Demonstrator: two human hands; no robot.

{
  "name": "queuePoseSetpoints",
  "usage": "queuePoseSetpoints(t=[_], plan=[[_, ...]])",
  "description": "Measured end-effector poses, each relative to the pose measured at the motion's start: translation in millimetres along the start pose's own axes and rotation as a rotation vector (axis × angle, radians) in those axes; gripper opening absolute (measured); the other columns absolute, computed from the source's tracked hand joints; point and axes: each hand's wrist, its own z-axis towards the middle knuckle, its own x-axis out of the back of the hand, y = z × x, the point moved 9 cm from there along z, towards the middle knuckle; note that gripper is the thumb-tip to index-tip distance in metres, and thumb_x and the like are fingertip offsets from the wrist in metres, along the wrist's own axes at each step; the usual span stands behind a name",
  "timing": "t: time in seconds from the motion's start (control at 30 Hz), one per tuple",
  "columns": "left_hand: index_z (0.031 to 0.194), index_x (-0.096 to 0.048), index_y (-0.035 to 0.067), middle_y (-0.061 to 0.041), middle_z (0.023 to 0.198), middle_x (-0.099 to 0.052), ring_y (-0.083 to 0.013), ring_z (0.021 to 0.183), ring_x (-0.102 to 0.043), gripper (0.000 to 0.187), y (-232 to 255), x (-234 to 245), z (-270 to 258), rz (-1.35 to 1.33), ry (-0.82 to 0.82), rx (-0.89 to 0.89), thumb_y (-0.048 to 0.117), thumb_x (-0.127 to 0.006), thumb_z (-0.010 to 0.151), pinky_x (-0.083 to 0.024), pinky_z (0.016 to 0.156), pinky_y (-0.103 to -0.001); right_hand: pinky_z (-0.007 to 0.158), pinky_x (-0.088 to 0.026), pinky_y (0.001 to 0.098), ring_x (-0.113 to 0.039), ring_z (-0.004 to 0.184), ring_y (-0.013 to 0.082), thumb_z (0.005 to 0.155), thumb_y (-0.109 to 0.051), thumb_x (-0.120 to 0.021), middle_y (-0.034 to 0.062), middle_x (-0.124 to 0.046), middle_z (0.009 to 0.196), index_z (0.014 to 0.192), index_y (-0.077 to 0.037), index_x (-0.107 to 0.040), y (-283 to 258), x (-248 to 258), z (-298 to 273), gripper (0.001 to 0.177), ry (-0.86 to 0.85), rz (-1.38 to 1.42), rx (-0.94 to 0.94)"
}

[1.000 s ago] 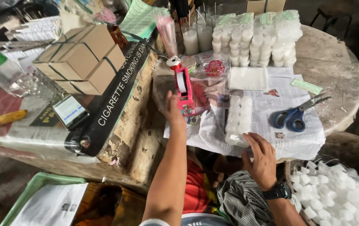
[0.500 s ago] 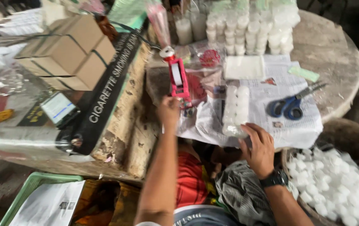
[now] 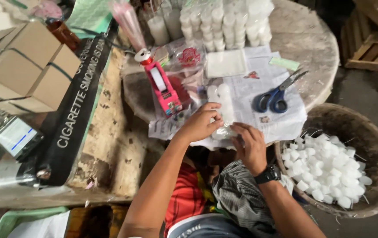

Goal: Packaging small white candles into plastic sleeves and sealing them with tape

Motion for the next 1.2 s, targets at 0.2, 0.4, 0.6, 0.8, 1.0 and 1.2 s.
queuePoseSetpoints(t=[0.2, 0.4, 0.6, 0.8, 1.0, 1.2], plan=[[0.076, -0.060, 0.010, -0.009, 0.123, -0.045, -0.0349, 0.111, -0.046, 0.016, -9.8, -13.0, 21.0, 0.191, -0.162, 0.091, 0.025, -0.060, 0.075, -0.039, 0.093, -0.043, 0.079, -0.040, 0.0356, -0.056, 0.092, 0.0221, 0.078, -0.021, -0.059, 0.0031, -0.059, 0.102, 0.100, -0.014, -0.058, 1.7, 3.4, 0.6, 0.023, 0.037, 0.022, -0.006], [0.076, -0.059, 0.010, -0.008, 0.122, -0.044, -0.0346, 0.110, -0.046, 0.014, -1.8, -15.7, 26.9, 0.292, -0.252, 0.090, 0.024, -0.059, 0.075, -0.040, 0.090, -0.042, 0.079, -0.039, 0.0338, -0.056, 0.092, 0.0209, 0.081, -0.021, -0.056, 0.0028, -0.059, 0.102, 0.100, -0.013, -0.057, -1.3, 3.9, 2.8, 0.021, 0.031, 0.012, 0.009], [0.076, -0.058, 0.011, -0.006, 0.125, -0.040, -0.0336, 0.109, -0.047, 0.014, -3.9, -19.2, 24.9, 0.339, -0.251, 0.120, 0.024, -0.057, 0.076, -0.041, 0.089, -0.042, 0.077, -0.037, 0.0351, -0.052, 0.090, 0.0233, 0.075, -0.028, -0.057, 0.0058, -0.051, 0.098, 0.118, -0.013, -0.049, 3.0, -8.5, 5.5, 0.046, -0.098, -0.125, 0.085], [0.084, -0.052, 0.011, -0.007, 0.121, -0.040, -0.0362, 0.100, -0.052, 0.020, 0.1, -8.0, 15.7, 0.356, -0.134, 0.068, 0.027, -0.060, 0.074, -0.045, 0.082, -0.045, 0.075, -0.036, 0.0332, -0.051, 0.087, 0.0224, 0.070, -0.028, -0.061, 0.0051, -0.049, 0.097, 0.120, -0.015, -0.051, 5.5, -18.1, 8.8, 0.052, -0.120, -0.250, 0.160], [0.102, -0.047, 0.020, -0.003, 0.114, -0.041, -0.0313, 0.101, -0.052, 0.033, -32.9, 16.8, 0.8, 0.452, 0.161, 0.063, 0.029, -0.062, 0.074, -0.046, 0.082, -0.042, 0.072, -0.036, 0.0295, -0.050, 0.088, 0.0187, 0.071, -0.035, -0.057, 0.0014, -0.046, 0.096, 0.120, -0.018, -0.049, 4.5, -20.3, 9.7, 0.053, -0.116, -0.314, 0.156], [0.123, -0.043, 0.010, -0.014, 0.128, -0.040, -0.0332, 0.120, -0.036, 0.067, 14.2, -25.7, -34.5, 0.695, 0.145, -0.137, 0.054, -0.051, 0.073, -0.028, 0.095, -0.048, 0.066, -0.038, 0.0316, -0.049, 0.081, 0.0199, 0.063, -0.038, -0.062, 0.0001, -0.041, 0.093, 0.122, -0.021, -0.046, 6.5, -28.6, 19.2, 0.064, -0.234, -0.379, 0.189]])
